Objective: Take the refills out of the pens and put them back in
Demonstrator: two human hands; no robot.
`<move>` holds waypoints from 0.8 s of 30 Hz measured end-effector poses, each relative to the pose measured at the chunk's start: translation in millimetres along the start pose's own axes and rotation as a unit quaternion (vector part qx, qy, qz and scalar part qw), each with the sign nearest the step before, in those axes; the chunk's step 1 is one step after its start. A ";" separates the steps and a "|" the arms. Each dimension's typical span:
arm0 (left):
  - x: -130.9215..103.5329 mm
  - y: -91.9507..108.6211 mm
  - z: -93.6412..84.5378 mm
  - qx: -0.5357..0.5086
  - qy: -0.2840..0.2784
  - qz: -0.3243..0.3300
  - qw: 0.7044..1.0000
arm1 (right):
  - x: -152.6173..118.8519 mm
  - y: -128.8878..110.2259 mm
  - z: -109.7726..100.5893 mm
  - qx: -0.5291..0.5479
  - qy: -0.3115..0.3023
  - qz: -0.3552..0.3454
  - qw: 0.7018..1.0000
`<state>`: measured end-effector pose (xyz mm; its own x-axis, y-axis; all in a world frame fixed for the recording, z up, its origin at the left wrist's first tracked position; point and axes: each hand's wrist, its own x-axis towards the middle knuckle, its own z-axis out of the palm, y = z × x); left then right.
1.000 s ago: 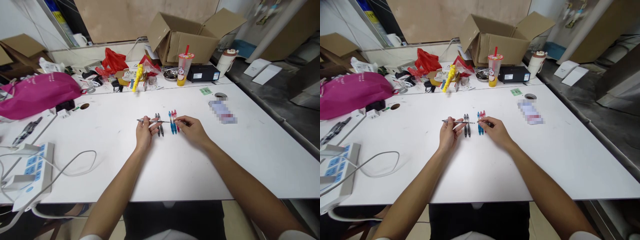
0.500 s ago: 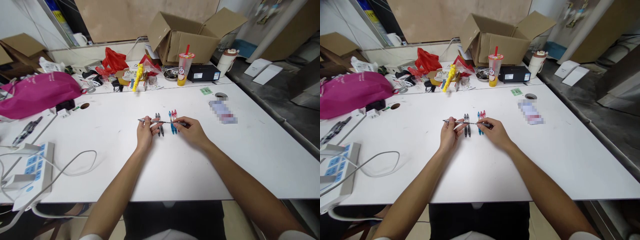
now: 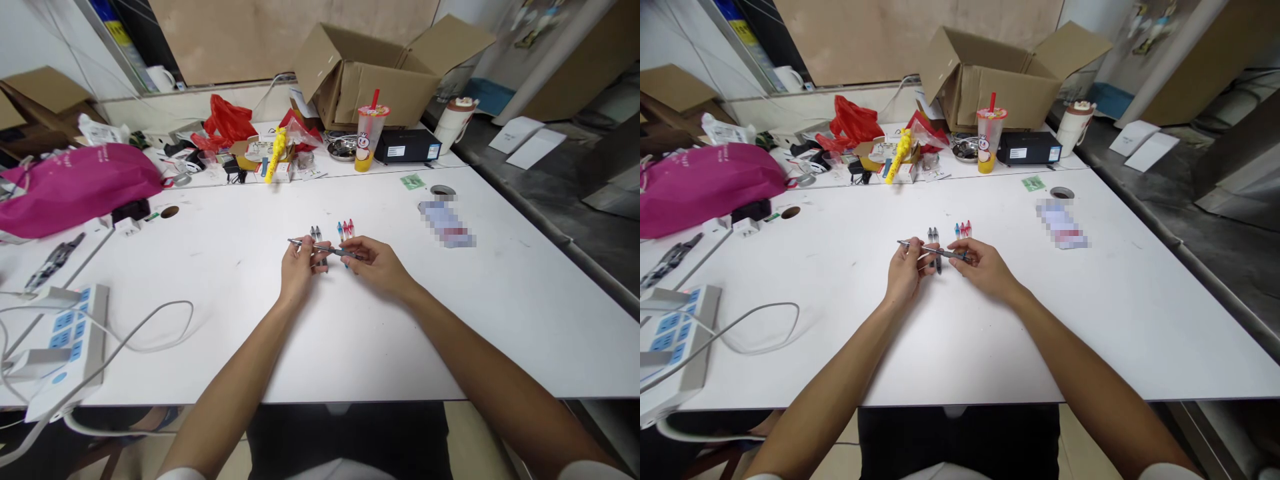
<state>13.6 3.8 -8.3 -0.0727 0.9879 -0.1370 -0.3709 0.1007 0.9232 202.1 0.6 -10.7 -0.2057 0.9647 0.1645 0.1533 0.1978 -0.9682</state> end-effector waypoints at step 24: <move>-1.9 -1.1 1.8 0.035 -0.006 0.021 0.999 | -1.8 2.3 5.1 -0.059 -0.026 0.005 0.998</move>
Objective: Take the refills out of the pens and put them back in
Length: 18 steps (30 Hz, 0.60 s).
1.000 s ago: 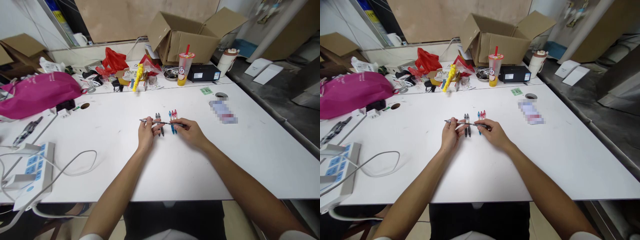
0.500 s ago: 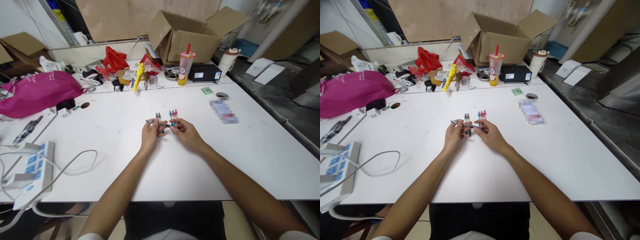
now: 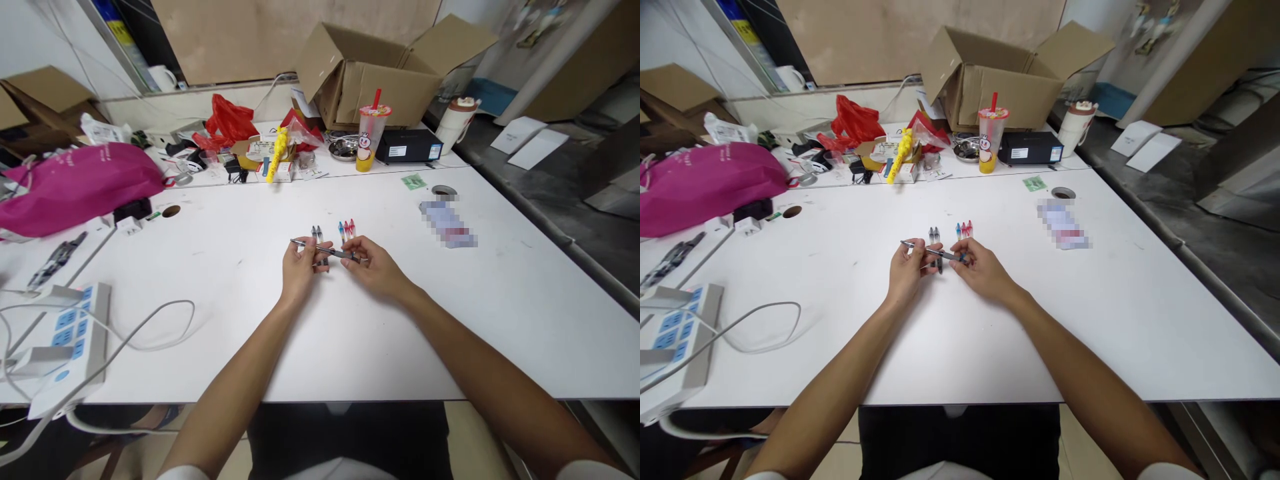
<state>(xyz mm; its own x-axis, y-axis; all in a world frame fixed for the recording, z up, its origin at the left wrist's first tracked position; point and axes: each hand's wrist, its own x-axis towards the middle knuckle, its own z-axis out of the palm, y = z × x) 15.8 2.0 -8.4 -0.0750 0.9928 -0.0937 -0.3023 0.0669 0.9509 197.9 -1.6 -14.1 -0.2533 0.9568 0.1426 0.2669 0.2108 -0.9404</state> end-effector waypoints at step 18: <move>-2.6 2.7 1.5 0.004 -0.006 0.003 1.000 | -3.6 -3.3 5.2 -0.027 -0.012 0.013 0.999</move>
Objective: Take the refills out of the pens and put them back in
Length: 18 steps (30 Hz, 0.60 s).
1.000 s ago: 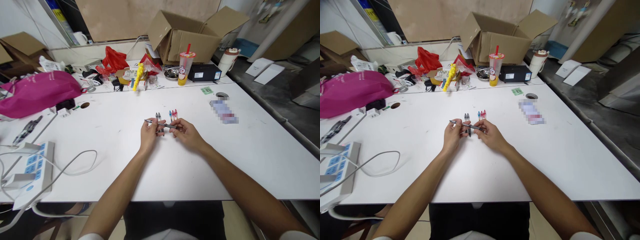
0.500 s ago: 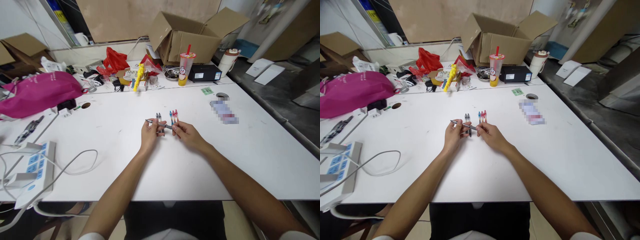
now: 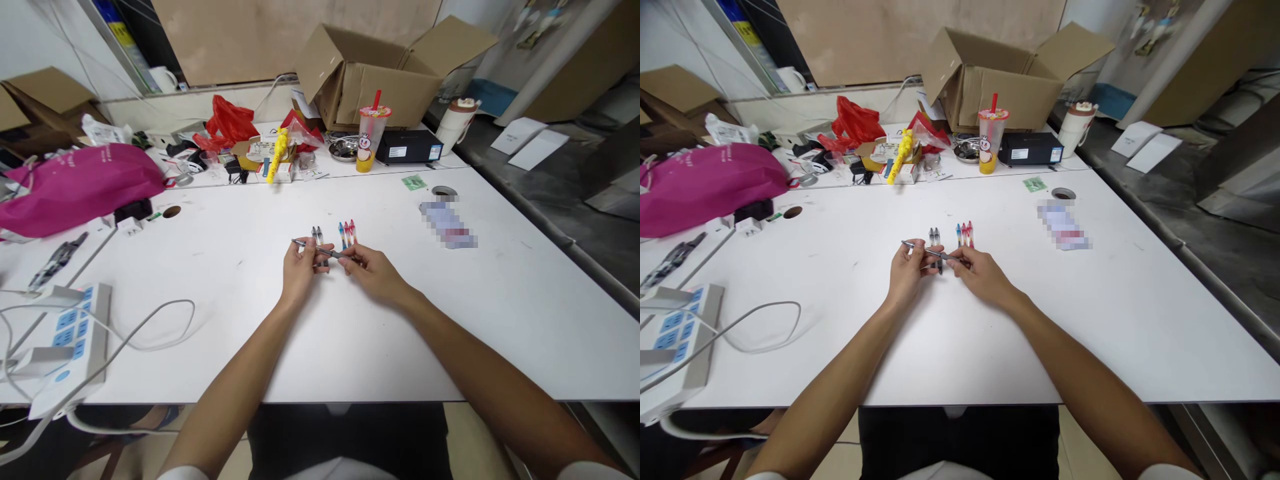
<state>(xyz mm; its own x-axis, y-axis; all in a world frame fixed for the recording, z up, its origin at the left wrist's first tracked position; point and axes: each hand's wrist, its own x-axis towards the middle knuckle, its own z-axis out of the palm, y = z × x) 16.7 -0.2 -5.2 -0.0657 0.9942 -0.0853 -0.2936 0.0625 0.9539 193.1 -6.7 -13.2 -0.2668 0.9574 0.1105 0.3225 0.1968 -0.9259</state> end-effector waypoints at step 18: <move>-0.7 3.6 -3.0 -0.003 -0.047 0.041 0.998 | -0.7 -5.9 1.7 0.060 -0.053 0.041 0.996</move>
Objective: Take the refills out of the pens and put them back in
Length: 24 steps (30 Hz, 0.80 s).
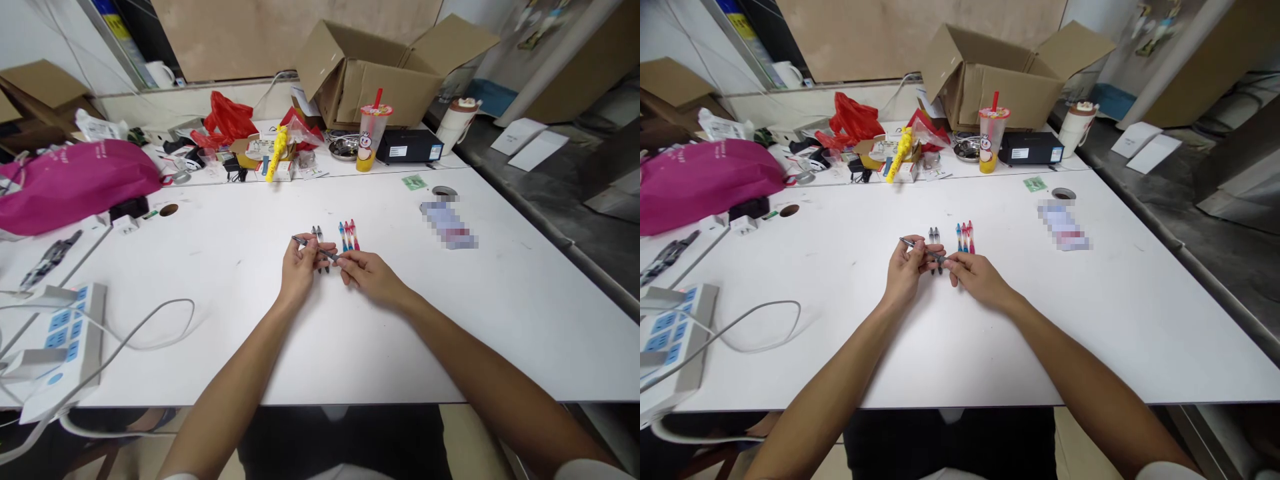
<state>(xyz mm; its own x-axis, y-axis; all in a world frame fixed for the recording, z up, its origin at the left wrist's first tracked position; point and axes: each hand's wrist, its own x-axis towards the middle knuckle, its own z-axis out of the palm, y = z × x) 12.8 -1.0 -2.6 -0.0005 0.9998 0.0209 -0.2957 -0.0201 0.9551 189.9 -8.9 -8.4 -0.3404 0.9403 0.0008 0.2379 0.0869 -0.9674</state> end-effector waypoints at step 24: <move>5.9 2.2 -11.6 0.073 0.027 0.016 0.997 | -5.7 -2.1 -0.3 -0.107 -0.034 -0.167 0.980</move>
<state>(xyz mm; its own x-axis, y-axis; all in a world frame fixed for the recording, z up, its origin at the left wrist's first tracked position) 1.0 5.0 -3.8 -0.0610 0.9973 0.0405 -0.1523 -0.0494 0.9871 191.5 -14.3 -6.3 -0.4903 0.8238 0.2847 0.2847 0.4600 -0.8410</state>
